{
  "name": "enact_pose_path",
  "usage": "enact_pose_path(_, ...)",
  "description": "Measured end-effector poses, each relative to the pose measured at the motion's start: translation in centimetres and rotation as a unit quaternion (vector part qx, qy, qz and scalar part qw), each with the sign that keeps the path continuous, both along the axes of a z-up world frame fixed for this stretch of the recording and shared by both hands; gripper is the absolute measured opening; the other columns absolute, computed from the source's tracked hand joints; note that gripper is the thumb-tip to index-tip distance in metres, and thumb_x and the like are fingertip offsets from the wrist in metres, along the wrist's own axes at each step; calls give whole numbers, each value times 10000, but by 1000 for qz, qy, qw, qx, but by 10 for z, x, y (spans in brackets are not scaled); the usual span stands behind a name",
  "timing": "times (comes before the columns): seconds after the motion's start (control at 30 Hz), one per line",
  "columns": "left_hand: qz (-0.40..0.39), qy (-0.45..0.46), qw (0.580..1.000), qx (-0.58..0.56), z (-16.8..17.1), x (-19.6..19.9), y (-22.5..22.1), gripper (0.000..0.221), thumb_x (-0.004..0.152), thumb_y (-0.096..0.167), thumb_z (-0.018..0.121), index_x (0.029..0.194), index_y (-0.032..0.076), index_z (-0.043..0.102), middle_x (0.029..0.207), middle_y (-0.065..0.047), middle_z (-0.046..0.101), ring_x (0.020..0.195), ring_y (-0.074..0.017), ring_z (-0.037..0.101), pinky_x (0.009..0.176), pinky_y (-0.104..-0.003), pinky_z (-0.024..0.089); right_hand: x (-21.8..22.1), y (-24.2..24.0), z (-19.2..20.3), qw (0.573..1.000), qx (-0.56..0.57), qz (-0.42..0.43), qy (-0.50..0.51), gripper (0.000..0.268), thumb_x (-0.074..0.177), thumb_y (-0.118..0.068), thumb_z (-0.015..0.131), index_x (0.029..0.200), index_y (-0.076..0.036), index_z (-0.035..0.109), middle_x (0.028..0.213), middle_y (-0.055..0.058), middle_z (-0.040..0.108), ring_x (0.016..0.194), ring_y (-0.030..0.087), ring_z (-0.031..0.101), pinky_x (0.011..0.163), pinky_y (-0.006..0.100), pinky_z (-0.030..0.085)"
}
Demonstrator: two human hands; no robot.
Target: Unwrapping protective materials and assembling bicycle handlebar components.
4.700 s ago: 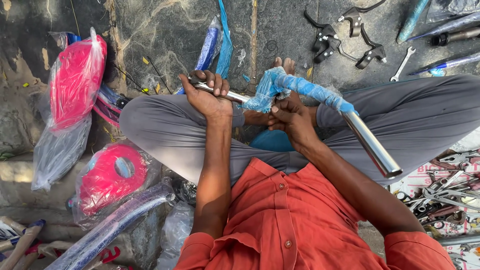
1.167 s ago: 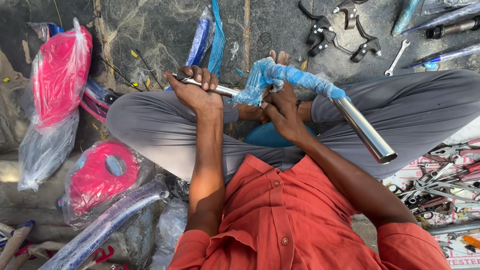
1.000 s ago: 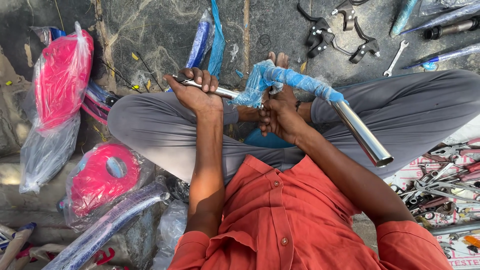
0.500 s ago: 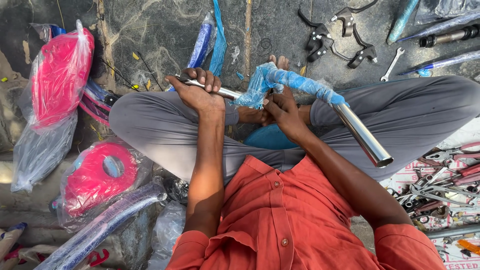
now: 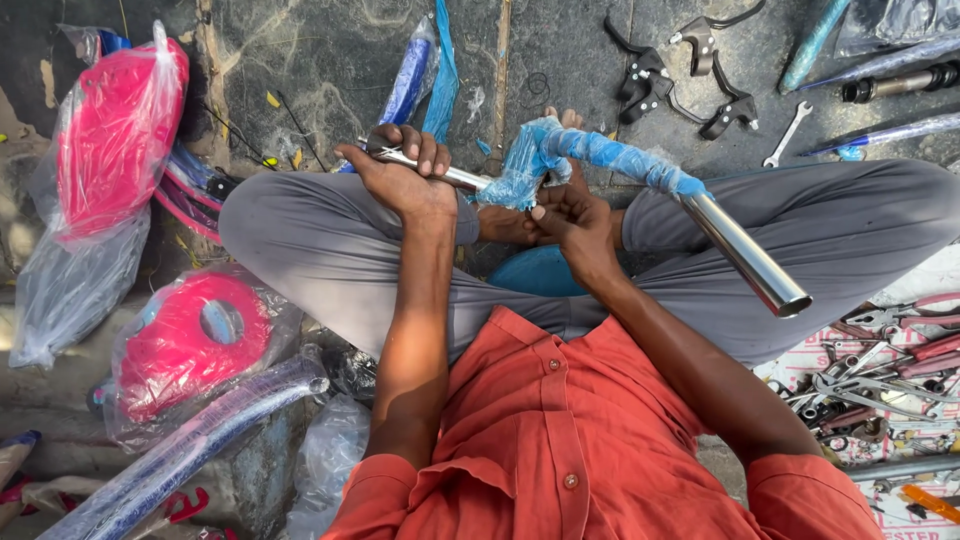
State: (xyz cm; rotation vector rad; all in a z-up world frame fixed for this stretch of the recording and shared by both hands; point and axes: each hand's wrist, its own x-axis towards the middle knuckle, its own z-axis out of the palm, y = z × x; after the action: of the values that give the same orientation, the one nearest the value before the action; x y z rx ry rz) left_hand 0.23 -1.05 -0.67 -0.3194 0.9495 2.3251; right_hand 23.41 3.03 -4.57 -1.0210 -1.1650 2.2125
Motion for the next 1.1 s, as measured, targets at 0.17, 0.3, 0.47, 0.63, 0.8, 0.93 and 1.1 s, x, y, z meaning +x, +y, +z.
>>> enact_pose_path(0.17, -16, 2, 999, 39, -8, -1, 2, 779, 1002, 742, 248, 791, 68, 577, 565, -38, 470, 395, -152, 402, 349, -298, 312, 0, 2, -2, 1000, -7, -10, 0, 207, 983, -73, 685, 1132, 65, 643, 942, 149, 728, 837, 188, 748, 705, 312, 640)
enact_pose_path(0.3, -21, 12, 998, 65, -6, 1, 4, 793, 993, 752, 257, 810, 59, 598, 583, -37, 485, 402, -147, 414, 354, -293, 326, 0, 0, -4, 999, 24, -20, -8, 175, 1003, -59, 687, 1108, 79, 667, 926, 164, 724, 811, 197, 739, 697, 319, 636)
enact_pose_path(0.47, -27, 4, 997, 67, -5, 1, 3, 783, 1006, 738, 254, 792, 62, 585, 596, -36, 492, 409, -141, 419, 357, -288, 327, -1, 4, 1, 1000, 15, -3, -12, 174, 1003, -94, 666, 1088, 57, 655, 901, 142, 718, 786, 188, 736, 677, 316, 640)
enact_pose_path(0.63, -32, 11, 997, 74, -6, 1, 2, 756, 1022, 723, 248, 765, 83, 558, 598, -33, 493, 406, -136, 423, 353, -283, 327, -4, 4, 3, 998, 37, 32, -37, 189, 1043, -160, 611, 1010, 26, 624, 832, 117, 682, 746, 179, 721, 641, 318, 636)
enact_pose_path(0.8, -40, 7, 997, 68, -5, -1, 1, 749, 1018, 724, 259, 737, 90, 544, 588, -31, 486, 398, -140, 410, 349, -288, 316, -11, -1, -10, 974, 204, 57, -80, 302, 1104, -257, 455, 965, -34, 606, 734, 89, 624, 586, 171, 652, 513, 293, 547)
enact_pose_path(0.93, -47, 2, 997, 65, -4, 1, 1, 745, 1008, 728, 268, 729, 94, 544, 579, -32, 477, 393, -145, 397, 348, -293, 308, -12, 2, -14, 962, -270, 9, -51, 289, 1052, -298, 511, 881, -75, 579, 643, 11, 497, 518, 165, 596, 443, 357, 536)
enact_pose_path(1.1, -21, 12, 999, 38, -10, -5, 0, 754, 1006, 737, 272, 723, 93, 545, 551, -28, 459, 388, -153, 384, 333, -302, 295, -18, 24, 45, 974, -207, 11, -94, 255, 992, -295, 586, 916, -56, 634, 738, 86, 616, 596, 217, 609, 516, 388, 507)
